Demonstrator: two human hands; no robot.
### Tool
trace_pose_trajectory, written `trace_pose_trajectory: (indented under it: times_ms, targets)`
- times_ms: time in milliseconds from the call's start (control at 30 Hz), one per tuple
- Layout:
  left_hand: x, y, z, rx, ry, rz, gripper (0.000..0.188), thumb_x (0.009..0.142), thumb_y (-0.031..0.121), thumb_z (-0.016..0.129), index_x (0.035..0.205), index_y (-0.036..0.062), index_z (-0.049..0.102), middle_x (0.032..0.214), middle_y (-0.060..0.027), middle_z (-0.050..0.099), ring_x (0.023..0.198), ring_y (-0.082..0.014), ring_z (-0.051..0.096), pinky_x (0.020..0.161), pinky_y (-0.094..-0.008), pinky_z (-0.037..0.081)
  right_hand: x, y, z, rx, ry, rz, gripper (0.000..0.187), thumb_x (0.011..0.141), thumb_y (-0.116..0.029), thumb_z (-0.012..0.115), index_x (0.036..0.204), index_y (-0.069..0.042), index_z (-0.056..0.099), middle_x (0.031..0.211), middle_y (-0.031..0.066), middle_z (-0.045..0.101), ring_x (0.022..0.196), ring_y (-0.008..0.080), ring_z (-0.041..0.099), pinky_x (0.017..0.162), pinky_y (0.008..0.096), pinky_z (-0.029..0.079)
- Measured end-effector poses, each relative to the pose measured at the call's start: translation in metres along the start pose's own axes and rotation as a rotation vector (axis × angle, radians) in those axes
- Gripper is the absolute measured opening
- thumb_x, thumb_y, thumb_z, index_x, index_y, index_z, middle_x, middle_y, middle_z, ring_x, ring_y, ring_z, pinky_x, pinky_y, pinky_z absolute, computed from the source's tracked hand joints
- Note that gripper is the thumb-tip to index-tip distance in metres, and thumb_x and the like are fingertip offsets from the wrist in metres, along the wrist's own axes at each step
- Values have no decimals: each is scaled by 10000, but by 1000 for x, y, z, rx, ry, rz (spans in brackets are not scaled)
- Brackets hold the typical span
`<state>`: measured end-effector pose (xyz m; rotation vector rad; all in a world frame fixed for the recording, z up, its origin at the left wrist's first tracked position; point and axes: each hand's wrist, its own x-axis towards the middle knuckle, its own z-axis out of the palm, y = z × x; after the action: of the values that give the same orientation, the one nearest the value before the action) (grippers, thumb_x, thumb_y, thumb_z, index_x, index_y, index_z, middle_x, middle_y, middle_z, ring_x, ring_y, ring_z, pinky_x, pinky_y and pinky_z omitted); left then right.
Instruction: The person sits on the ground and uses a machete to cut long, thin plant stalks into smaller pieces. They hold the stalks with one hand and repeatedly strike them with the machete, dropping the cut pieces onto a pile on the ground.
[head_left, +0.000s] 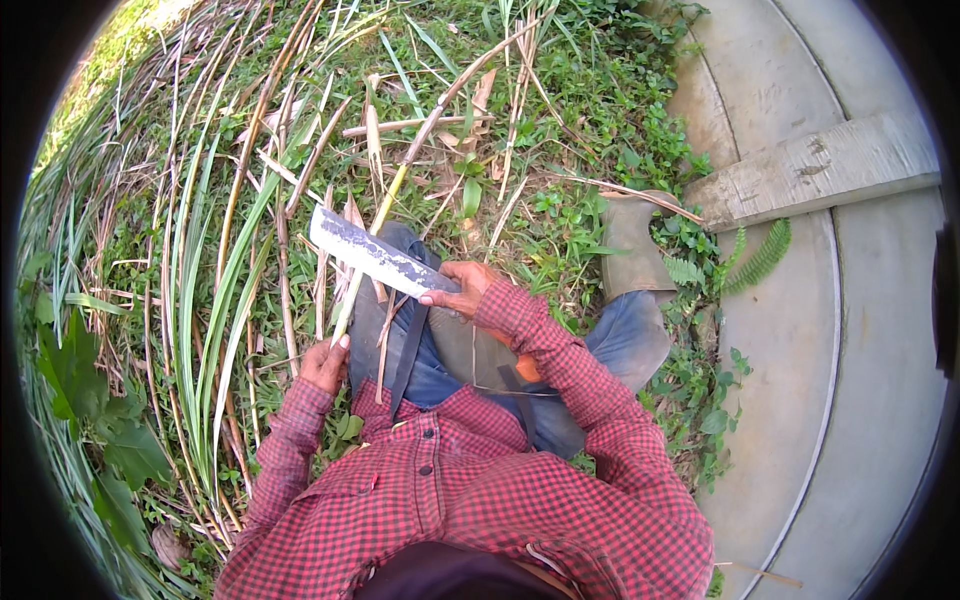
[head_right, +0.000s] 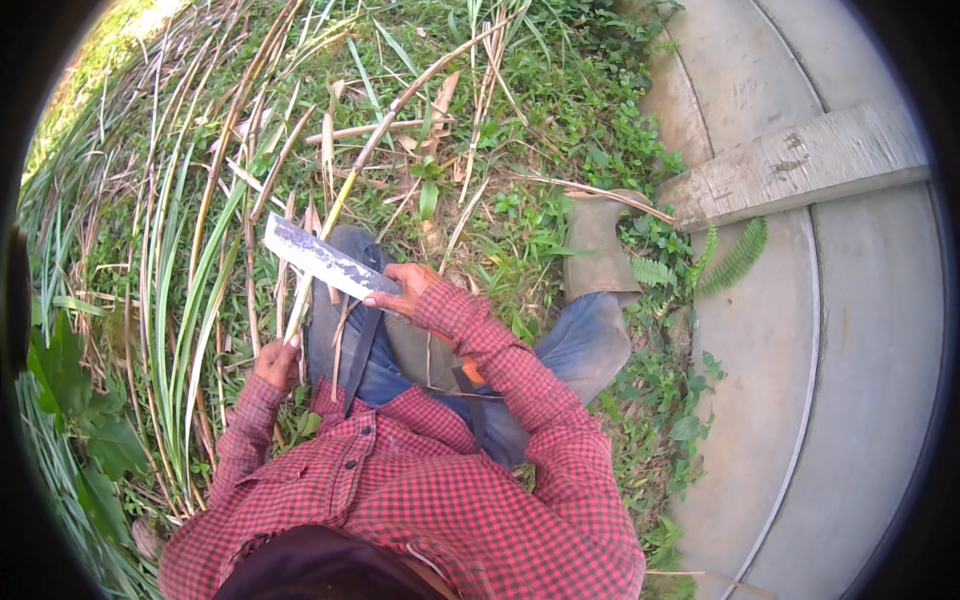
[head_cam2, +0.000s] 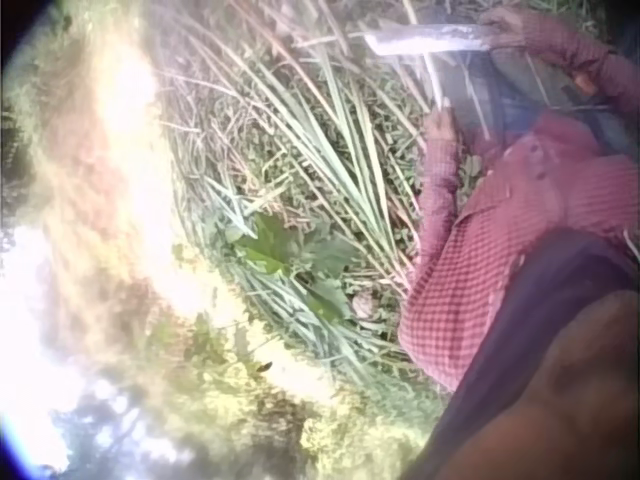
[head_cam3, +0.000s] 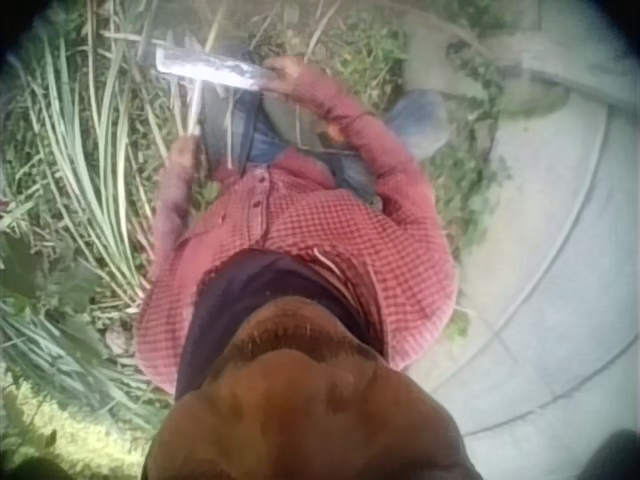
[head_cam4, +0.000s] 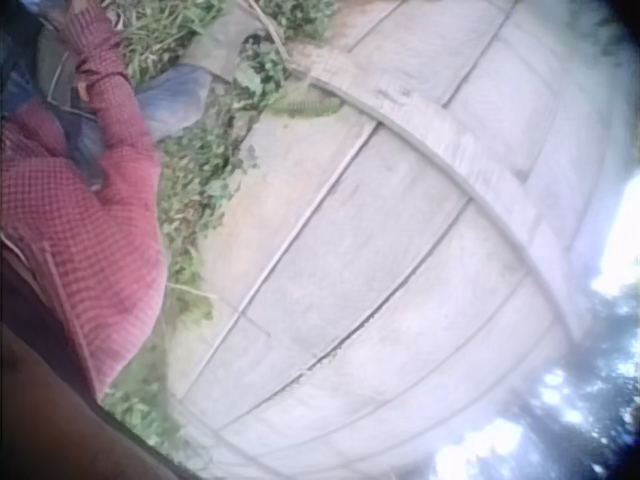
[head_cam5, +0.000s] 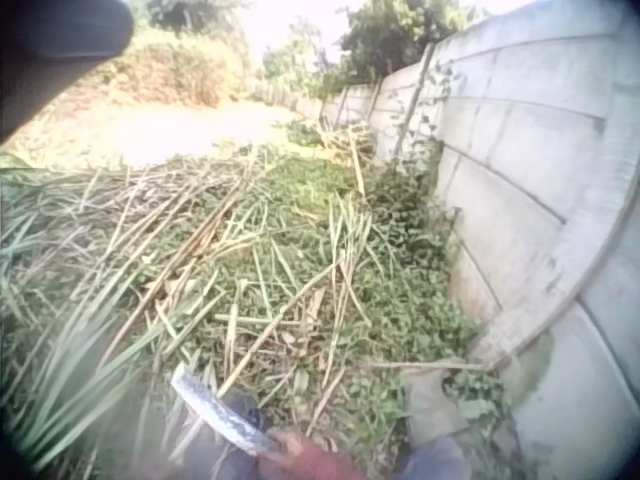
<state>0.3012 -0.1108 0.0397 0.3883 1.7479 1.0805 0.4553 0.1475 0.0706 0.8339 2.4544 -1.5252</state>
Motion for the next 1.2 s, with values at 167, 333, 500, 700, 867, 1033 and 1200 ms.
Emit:
trace_pose_trajectory:
  times_ms: [167, 333, 500, 700, 867, 1033, 1200]
  targets:
    - [-37, 52, -19, 794, 521, 259, 253, 887, 282, 464, 930, 39, 517, 618, -224, 557, 580, -419, 551, 494, -471, 410, 5, 15, -44, 369, 364, 96, 472, 735, -381, 690, 953, 25, 589, 646, 75, 592, 502, 132, 559, 418, 270, 457]
    - [5, -26, 5, 601, 476, 268, 371, 899, 381, 415, 880, 25, 515, 622, -177, 568, 564, -333, 566, 511, -419, 418, 11, 70, -32, 375, 402, 82, 533, 734, -421, 679, 1013, 25, 590, 765, 119, 634, 628, 166, 605, 579, 307, 495]
    - [35, -68, 25, -302, -51, -250, 329, 893, 400, 455, 742, 108, 448, 496, 39, 337, 377, -71, 274, 351, -235, 223, 12, 94, -20, 226, 280, 228, 592, 731, -467, 661, 1036, 35, 588, 860, 161, 638, 745, 208, 626, 683, 340, 489]
    - [21, -42, 26, -396, -208, -286, 306, 894, 402, 453, 747, 136, 416, 451, 69, 260, 325, -48, 184, 304, -219, 131, 67, 95, -44, 192, 377, 266, 569, 727, -438, 671, 1023, 38, 573, 803, 172, 639, 622, 230, 631, 564, 332, 518]
    - [18, -36, 25, -365, -153, -173, 315, 887, 369, 497, 714, 115, 426, 455, 54, 305, 335, -49, 233, 316, -217, 161, 106, 79, -57, 211, 331, 258, 561, 732, -437, 674, 1014, 39, 582, 781, 154, 624, 572, 187, 610, 439, 291, 509]
    - [20, -46, 26, -337, -74, -98, 299, 887, 342, 507, 733, 90, 461, 498, 44, 351, 378, -57, 292, 351, -217, 221, 99, 42, -38, -198, 210, 81, 632, 735, -520, 603, 1099, -6, 563, 894, 189, 636, 828, 299, 627, 776, 396, 476]
    - [23, -55, 25, -227, -3, -56, 294, 888, 330, 505, 745, 73, 498, 620, 36, 427, 502, -53, 363, 467, -199, 309, 41, 5, 0, -338, -104, -62, 578, 763, -515, 572, 1010, 8, 564, 879, 225, 603, 883, 370, 582, 801, 433, 455]
